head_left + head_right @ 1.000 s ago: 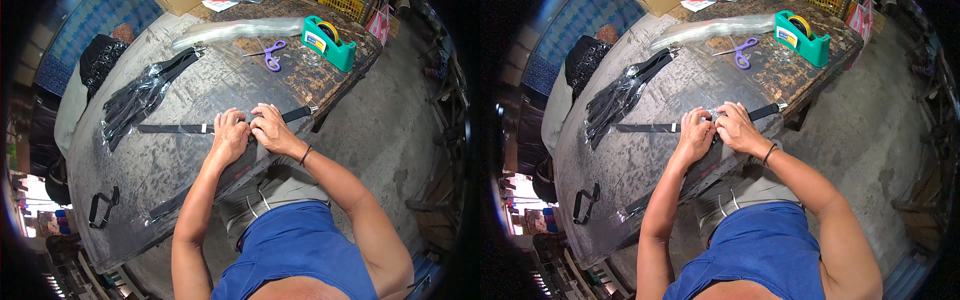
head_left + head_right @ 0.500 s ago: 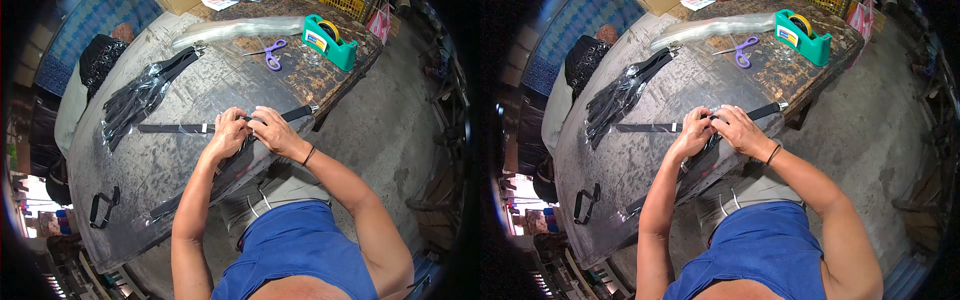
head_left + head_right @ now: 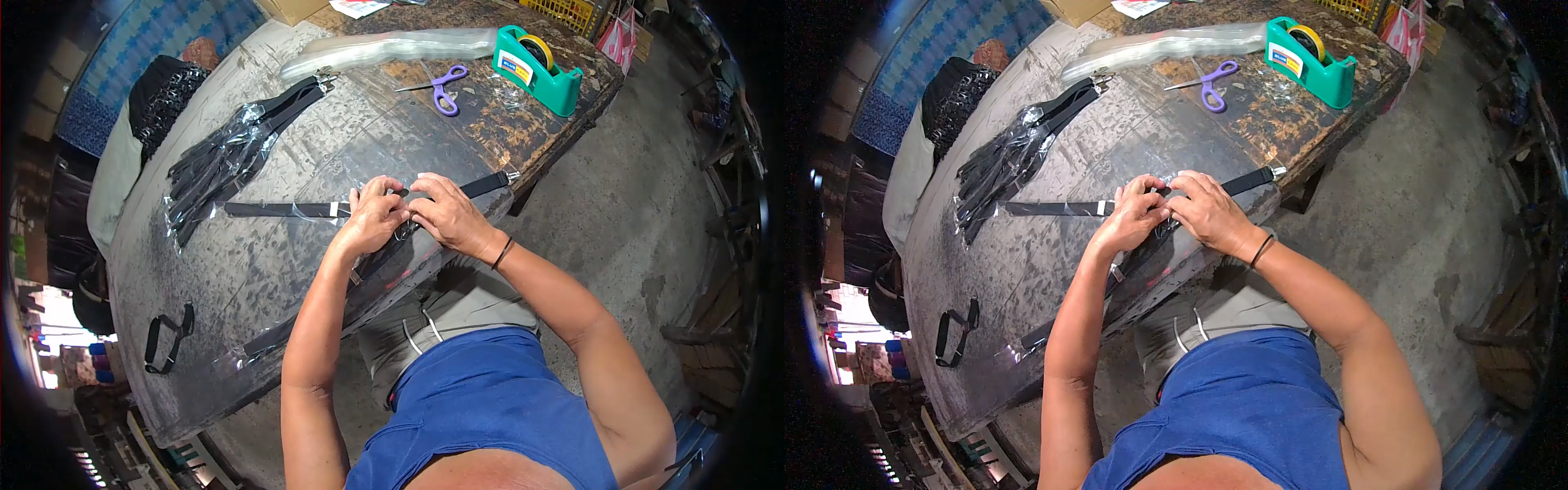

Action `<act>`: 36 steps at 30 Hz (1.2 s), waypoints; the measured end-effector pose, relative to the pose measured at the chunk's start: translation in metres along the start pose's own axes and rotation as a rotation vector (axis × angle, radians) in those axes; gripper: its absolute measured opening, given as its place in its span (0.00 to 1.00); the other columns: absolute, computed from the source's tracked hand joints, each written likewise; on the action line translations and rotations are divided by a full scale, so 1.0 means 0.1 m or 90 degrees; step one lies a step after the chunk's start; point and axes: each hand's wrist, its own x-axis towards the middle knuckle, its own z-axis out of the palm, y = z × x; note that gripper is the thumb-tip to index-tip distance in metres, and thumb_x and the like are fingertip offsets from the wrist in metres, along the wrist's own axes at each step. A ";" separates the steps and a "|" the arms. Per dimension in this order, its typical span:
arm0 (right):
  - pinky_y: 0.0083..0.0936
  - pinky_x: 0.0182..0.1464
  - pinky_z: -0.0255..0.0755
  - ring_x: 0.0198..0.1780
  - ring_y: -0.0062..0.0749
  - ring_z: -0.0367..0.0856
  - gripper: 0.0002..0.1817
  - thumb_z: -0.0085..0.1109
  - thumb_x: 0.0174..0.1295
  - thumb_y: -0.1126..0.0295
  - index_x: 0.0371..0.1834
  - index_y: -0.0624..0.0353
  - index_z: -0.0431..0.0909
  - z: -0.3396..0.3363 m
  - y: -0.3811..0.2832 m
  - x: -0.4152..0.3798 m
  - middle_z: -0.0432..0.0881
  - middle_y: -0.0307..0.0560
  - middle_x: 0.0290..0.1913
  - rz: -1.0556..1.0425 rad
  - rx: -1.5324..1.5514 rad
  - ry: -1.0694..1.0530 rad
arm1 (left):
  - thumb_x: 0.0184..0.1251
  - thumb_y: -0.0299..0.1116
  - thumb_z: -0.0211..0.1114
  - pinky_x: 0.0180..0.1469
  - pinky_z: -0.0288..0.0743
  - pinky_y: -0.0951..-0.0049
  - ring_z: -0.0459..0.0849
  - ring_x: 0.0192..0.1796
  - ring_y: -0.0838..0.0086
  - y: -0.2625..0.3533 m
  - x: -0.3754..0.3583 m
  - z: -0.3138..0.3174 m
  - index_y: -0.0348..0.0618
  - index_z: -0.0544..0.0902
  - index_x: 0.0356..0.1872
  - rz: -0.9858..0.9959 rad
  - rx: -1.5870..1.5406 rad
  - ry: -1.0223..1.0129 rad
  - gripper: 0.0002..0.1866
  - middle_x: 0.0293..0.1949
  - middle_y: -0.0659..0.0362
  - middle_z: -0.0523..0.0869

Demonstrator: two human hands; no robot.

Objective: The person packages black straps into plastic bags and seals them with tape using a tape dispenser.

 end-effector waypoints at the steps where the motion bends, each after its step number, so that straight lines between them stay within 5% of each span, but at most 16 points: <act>1: 0.48 0.72 0.66 0.70 0.55 0.72 0.09 0.66 0.65 0.68 0.43 0.59 0.80 -0.01 0.00 0.01 0.76 0.53 0.61 0.008 0.006 -0.006 | 0.72 0.40 0.68 0.77 0.44 0.47 0.65 0.74 0.60 -0.01 0.00 0.01 0.44 0.89 0.40 -0.004 -0.007 0.002 0.10 0.64 0.57 0.74; 5: 0.51 0.72 0.65 0.70 0.54 0.71 0.09 0.66 0.64 0.69 0.42 0.60 0.80 -0.03 0.03 0.05 0.76 0.52 0.61 -0.010 0.016 -0.021 | 0.71 0.38 0.70 0.76 0.50 0.49 0.65 0.74 0.59 0.00 -0.01 0.03 0.45 0.89 0.40 -0.008 -0.007 0.001 0.09 0.65 0.56 0.74; 8: 0.54 0.73 0.63 0.71 0.53 0.70 0.08 0.64 0.64 0.70 0.42 0.60 0.80 -0.02 0.04 0.06 0.76 0.53 0.61 0.002 0.033 -0.057 | 0.67 0.34 0.73 0.73 0.59 0.51 0.69 0.71 0.55 0.04 -0.08 0.06 0.43 0.87 0.39 0.007 -0.018 0.080 0.07 0.62 0.53 0.77; 10: 0.57 0.74 0.61 0.72 0.53 0.69 0.08 0.61 0.62 0.71 0.41 0.61 0.79 -0.02 0.04 0.05 0.75 0.54 0.61 0.029 0.034 -0.078 | 0.61 0.30 0.75 0.68 0.68 0.52 0.75 0.67 0.49 0.06 -0.17 0.10 0.42 0.86 0.41 0.133 0.087 0.242 0.10 0.57 0.50 0.80; 14: 0.56 0.75 0.60 0.71 0.53 0.70 0.09 0.59 0.59 0.72 0.41 0.63 0.79 -0.02 0.02 0.06 0.75 0.55 0.62 0.039 0.046 -0.077 | 0.58 0.28 0.75 0.67 0.72 0.48 0.79 0.65 0.48 0.12 -0.38 0.11 0.41 0.83 0.47 0.186 0.167 0.329 0.15 0.54 0.50 0.83; 17: 0.55 0.76 0.60 0.72 0.53 0.70 0.09 0.59 0.58 0.73 0.41 0.64 0.79 -0.04 0.00 0.08 0.75 0.56 0.62 0.050 0.049 -0.091 | 0.59 0.28 0.75 0.70 0.70 0.49 0.79 0.67 0.52 0.28 -0.46 0.12 0.41 0.84 0.47 0.216 0.204 0.299 0.15 0.56 0.49 0.84; 22: 0.54 0.76 0.59 0.70 0.54 0.70 0.08 0.58 0.58 0.73 0.38 0.65 0.79 -0.02 0.01 0.08 0.75 0.57 0.62 0.090 0.076 -0.083 | 0.64 0.40 0.72 0.73 0.67 0.53 0.78 0.69 0.55 0.30 -0.47 0.26 0.39 0.78 0.66 0.198 0.247 0.186 0.30 0.60 0.51 0.84; 29: 0.49 0.71 0.65 0.64 0.52 0.75 0.07 0.61 0.60 0.72 0.39 0.63 0.81 -0.17 0.16 0.03 0.78 0.56 0.56 0.143 0.183 -0.040 | 0.68 0.43 0.70 0.75 0.64 0.51 0.74 0.73 0.58 0.36 -0.50 0.28 0.44 0.78 0.67 0.131 0.315 0.125 0.29 0.68 0.54 0.79; 32: 0.47 0.69 0.66 0.62 0.50 0.75 0.15 0.70 0.57 0.70 0.46 0.60 0.82 -0.43 0.34 -0.06 0.78 0.50 0.53 0.060 0.087 -0.051 | 0.68 0.44 0.69 0.75 0.63 0.51 0.72 0.74 0.60 0.38 -0.51 0.27 0.46 0.77 0.69 0.105 0.319 0.103 0.30 0.71 0.55 0.76; 36: 0.52 0.75 0.61 0.67 0.51 0.73 0.19 0.70 0.62 0.66 0.56 0.57 0.83 -0.51 0.29 -0.10 0.79 0.48 0.53 0.038 0.031 -0.106 | 0.68 0.46 0.69 0.75 0.62 0.51 0.70 0.75 0.60 0.37 -0.51 0.29 0.46 0.77 0.70 0.115 0.327 0.112 0.31 0.71 0.55 0.76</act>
